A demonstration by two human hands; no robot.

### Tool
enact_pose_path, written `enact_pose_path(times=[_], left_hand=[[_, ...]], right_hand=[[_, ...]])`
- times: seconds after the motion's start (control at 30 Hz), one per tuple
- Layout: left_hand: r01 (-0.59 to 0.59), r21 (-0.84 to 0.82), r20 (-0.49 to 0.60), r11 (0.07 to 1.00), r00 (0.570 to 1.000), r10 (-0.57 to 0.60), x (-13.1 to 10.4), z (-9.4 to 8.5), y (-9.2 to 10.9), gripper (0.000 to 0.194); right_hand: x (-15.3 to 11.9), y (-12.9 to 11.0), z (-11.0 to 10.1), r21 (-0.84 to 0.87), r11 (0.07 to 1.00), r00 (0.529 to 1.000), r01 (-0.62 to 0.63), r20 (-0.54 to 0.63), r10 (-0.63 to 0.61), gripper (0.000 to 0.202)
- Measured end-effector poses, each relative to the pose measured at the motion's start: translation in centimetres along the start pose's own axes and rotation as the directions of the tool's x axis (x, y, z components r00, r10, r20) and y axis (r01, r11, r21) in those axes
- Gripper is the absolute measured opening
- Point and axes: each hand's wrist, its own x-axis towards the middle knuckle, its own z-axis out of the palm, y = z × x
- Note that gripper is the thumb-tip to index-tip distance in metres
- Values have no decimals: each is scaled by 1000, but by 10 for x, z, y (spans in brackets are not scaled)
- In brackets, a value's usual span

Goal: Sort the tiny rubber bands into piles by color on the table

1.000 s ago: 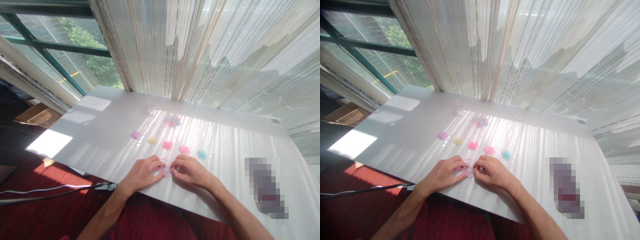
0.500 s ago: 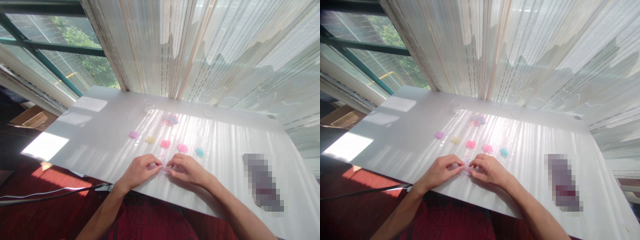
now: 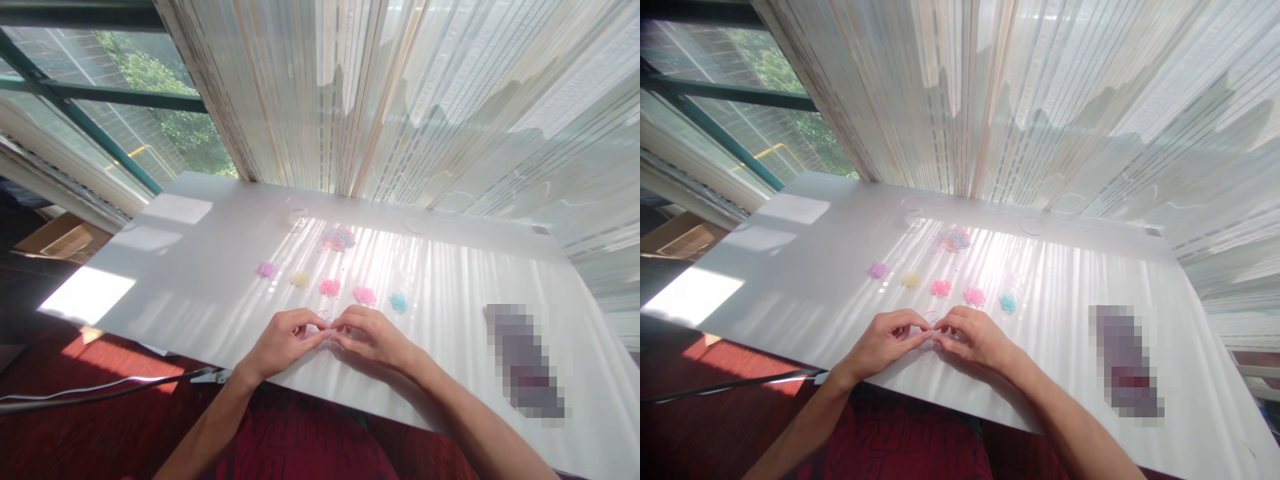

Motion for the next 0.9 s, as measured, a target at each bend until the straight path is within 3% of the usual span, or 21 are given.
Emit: enact_pose_path(times=[0.17, 0.9], left_hand=[[33, 16, 21, 999, 999, -34, -1, 0, -3, 16], [89, 85, 29, 992, 995, -91, -7, -17, -10, 14]], right_hand=[[1, 1, -1, -62, 998, 999, -19, 41, 22, 15], [1, 2, -4, -95, 994, 998, -61, 4, 62, 8]])
